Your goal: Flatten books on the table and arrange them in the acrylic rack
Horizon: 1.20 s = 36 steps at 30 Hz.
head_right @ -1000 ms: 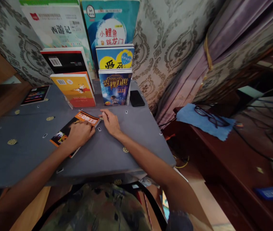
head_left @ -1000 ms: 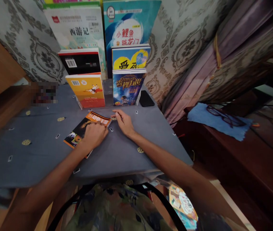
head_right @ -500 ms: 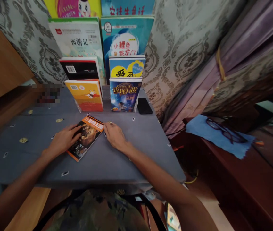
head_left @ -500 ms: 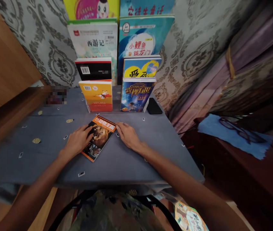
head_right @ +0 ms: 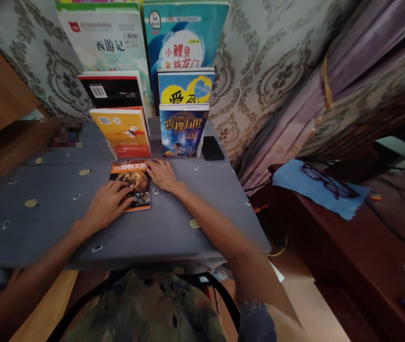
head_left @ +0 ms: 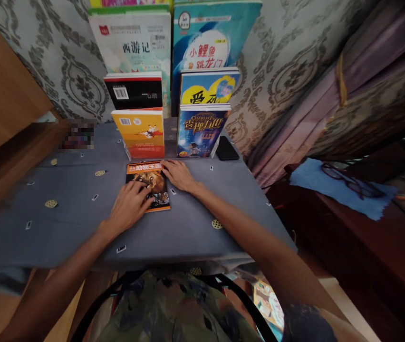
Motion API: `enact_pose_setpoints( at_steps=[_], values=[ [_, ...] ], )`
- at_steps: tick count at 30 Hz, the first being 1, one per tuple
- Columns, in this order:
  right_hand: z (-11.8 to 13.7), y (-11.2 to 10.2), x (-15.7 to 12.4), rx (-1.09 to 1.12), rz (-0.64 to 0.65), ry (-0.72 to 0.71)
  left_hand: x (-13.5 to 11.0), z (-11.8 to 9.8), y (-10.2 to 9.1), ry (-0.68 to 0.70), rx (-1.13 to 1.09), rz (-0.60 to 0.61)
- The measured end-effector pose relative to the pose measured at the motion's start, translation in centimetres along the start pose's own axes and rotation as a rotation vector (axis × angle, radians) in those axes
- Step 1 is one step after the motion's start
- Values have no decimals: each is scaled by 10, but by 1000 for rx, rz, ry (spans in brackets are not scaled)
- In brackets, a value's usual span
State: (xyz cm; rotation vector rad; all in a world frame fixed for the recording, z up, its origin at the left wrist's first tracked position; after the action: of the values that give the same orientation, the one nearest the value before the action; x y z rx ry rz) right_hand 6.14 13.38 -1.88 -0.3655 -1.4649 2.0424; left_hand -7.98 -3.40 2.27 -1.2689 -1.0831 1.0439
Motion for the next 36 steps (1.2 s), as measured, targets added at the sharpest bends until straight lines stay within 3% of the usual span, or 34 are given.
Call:
enact_pose_setpoints(
  at_steps=[2,4,13,28,36],
  values=[
    [0,2,-2,-11,3,-21,-5,-10,3,166,-79,11],
    [1,3,-3,-22,13,-27,-9,-17,5,223,-88,23],
    [10,2,-17,26,-17,-40,-6,-18,10,244,-18,9],
    [32,-4,-78,515,-117,-121,-4,-18,2,251,56,50],
    [37,-3,-94,610,-185,-140,-4,-18,-2,281,82,31]
  ],
)
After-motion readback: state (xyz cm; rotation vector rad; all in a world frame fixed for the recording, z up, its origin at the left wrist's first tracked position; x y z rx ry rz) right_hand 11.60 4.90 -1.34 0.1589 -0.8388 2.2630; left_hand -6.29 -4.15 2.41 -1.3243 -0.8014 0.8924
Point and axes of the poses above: each hand's wrist, its own x-axis towards the middle knuckle, its own y-axis out of the palm, z = x × y, the point moved 2 cm from there along x, towards the middle knuckle, and after that the axes turned 9 degrees about z, right-handed, at the moved point
